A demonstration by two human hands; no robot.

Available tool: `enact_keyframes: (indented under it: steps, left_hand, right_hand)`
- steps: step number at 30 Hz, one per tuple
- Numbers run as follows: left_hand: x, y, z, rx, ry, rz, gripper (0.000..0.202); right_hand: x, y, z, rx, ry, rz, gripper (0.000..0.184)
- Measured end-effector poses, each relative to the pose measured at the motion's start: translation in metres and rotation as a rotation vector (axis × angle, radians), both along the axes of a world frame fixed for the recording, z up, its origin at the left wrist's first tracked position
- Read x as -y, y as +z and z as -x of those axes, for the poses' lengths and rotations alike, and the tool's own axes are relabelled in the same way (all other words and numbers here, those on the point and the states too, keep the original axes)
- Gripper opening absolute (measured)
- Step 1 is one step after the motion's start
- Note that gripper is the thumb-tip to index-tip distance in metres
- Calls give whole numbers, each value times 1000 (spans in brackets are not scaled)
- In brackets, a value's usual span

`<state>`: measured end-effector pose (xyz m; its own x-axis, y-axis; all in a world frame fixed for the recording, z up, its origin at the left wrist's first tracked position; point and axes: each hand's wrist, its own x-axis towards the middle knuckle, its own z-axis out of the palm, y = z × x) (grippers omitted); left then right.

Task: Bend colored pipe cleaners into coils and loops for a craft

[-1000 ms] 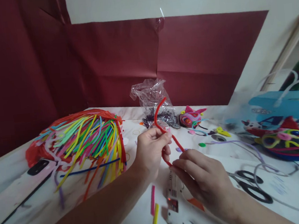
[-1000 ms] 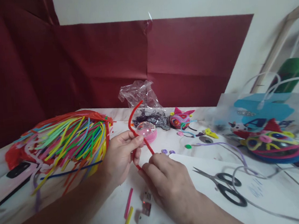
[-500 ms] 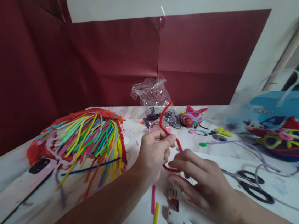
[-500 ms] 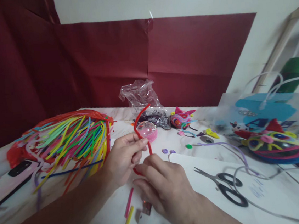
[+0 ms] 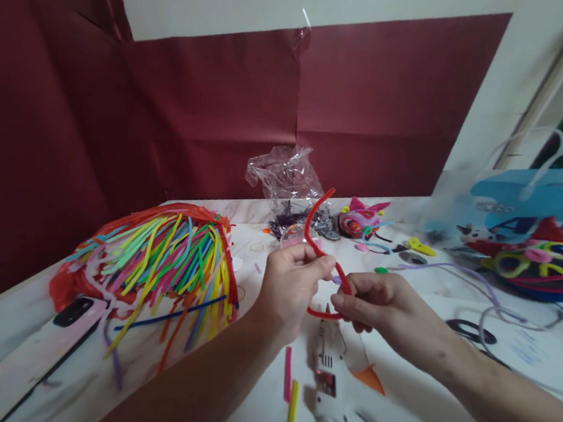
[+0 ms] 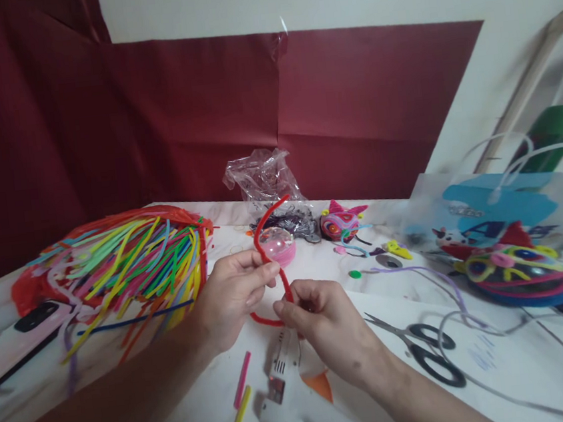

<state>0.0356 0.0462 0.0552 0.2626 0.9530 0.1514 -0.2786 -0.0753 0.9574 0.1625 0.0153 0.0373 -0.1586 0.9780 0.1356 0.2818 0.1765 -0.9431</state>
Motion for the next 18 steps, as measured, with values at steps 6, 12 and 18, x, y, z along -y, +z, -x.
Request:
enact_keyframes:
  steps: [6, 12, 18]
  left_hand:
    - [-2, 1, 3, -60, -21, -18, 17]
    - [-1, -2, 1, -84, -50, 0, 17]
    - [1, -4, -3, -53, -74, 21, 17]
  right_hand:
    - [-2, 1, -6, 111, -21, 17, 31]
    - [1, 11, -8, 27, -11, 2, 34]
    - [0, 11, -9, -52, -22, -24, 36]
